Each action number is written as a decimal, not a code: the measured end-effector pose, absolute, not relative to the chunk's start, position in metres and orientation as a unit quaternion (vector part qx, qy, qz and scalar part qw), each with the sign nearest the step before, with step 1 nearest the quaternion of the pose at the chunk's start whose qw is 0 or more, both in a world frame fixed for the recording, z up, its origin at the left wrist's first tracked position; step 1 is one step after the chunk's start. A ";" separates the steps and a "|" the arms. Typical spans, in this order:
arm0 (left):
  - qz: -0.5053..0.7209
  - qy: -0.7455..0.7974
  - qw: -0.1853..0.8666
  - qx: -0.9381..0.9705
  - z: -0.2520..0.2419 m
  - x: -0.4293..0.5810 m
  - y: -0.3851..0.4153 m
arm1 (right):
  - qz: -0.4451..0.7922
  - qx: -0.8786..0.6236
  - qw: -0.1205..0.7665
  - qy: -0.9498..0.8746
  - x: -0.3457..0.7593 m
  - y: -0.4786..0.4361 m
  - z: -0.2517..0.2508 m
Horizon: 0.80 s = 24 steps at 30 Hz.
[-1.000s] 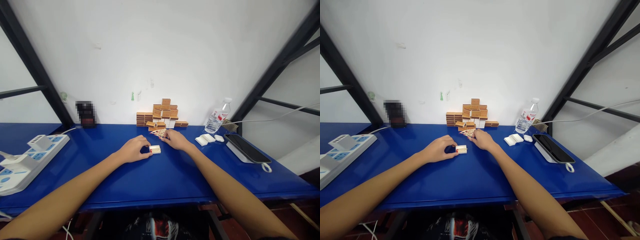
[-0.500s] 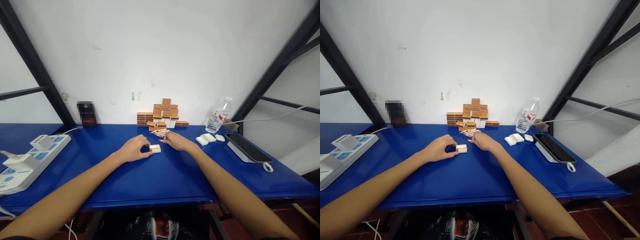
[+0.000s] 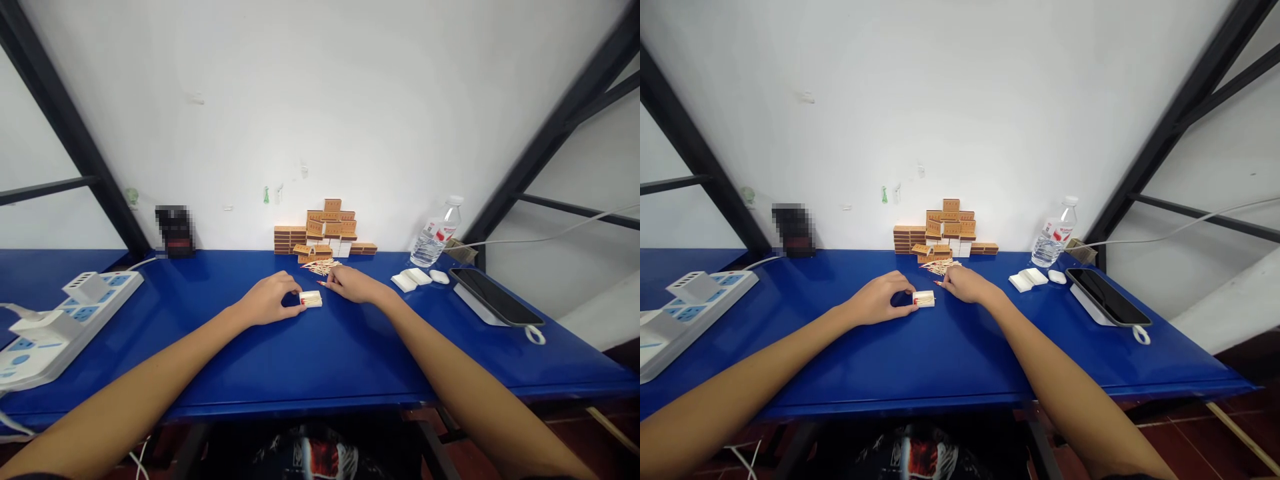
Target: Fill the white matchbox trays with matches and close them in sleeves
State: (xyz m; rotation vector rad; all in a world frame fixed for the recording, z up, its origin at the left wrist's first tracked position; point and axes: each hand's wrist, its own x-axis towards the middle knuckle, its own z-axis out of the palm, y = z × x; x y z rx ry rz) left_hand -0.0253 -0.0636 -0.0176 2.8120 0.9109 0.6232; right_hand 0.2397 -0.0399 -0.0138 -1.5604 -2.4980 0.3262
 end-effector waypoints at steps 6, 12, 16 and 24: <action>0.206 0.303 0.062 0.928 -0.017 -0.026 -0.063 | 0.115 -0.527 0.061 -0.840 0.242 -0.039 -0.013; 0.205 0.308 0.058 0.927 -0.017 -0.026 -0.063 | 0.124 -0.528 0.081 -0.836 0.247 -0.042 -0.010; 0.205 0.314 0.050 0.926 -0.018 -0.026 -0.062 | 0.140 -0.479 0.123 -0.858 0.241 -0.054 -0.001; 0.203 0.303 0.045 0.930 -0.020 -0.025 -0.061 | 0.086 -0.432 0.068 -0.895 0.211 -0.080 0.004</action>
